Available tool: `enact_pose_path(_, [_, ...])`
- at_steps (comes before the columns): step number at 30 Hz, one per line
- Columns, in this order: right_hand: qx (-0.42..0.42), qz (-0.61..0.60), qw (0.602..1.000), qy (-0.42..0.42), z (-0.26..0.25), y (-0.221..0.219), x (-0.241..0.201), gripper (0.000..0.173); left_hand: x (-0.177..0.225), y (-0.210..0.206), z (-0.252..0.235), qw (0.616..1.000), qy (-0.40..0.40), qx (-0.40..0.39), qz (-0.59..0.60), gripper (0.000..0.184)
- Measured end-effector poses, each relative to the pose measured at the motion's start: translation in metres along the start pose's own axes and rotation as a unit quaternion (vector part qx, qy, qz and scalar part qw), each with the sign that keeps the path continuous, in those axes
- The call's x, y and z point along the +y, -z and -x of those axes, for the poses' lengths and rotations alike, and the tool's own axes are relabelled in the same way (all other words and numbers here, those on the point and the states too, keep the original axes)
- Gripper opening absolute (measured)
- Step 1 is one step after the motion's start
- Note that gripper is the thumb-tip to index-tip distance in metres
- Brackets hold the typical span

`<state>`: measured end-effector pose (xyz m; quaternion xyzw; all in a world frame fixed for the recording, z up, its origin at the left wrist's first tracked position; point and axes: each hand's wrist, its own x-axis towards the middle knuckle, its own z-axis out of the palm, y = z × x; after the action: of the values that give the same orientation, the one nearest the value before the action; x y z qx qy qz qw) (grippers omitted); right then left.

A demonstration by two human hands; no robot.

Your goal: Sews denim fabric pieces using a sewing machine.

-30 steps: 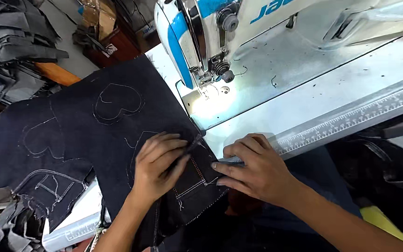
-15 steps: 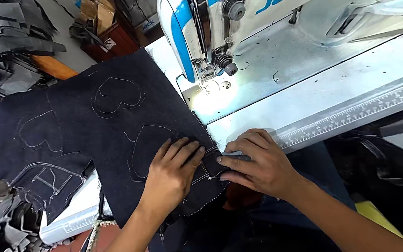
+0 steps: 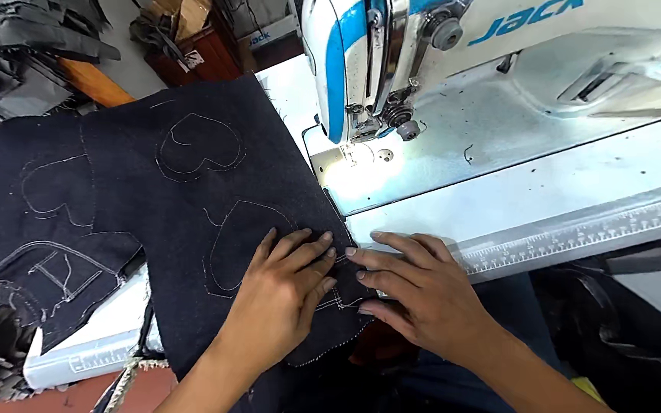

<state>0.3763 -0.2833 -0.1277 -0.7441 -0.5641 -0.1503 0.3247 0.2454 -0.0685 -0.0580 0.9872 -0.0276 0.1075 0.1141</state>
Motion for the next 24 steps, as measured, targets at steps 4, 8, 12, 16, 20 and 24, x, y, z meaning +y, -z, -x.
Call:
enact_pose_path(4, [-0.036,0.02,0.999,0.001,0.0,0.008,-0.005,0.032,-0.029,0.0,-0.028,1.0,0.006,0.017,-0.001,0.041])
enact_pose_path(8, [-0.048,0.019,0.999,0.017,-0.008,0.021,0.007,0.026,-0.045,-0.021,-0.045,0.998,0.054,0.01,-0.028,0.065])
enact_pose_path(12, [-0.085,0.018,0.996,0.0,-0.012,0.04,0.029,0.029,-0.034,-0.032,-0.074,0.998,0.064,0.005,0.0,0.066])
enact_pose_path(16, [-0.129,0.041,0.991,0.014,-0.029,0.044,0.042,0.037,-0.055,-0.029,-0.106,0.999,0.026,-0.027,0.014,0.064])
enact_pose_path(20, [-0.125,0.03,0.991,0.02,-0.038,0.038,0.047,0.04,-0.072,-0.024,-0.12,0.998,-0.008,-0.051,0.037,0.065])
enact_pose_path(24, [-0.101,-0.002,0.995,0.02,-0.034,0.032,0.048,0.041,-0.065,-0.021,-0.114,0.998,-0.001,-0.06,0.016,0.066])
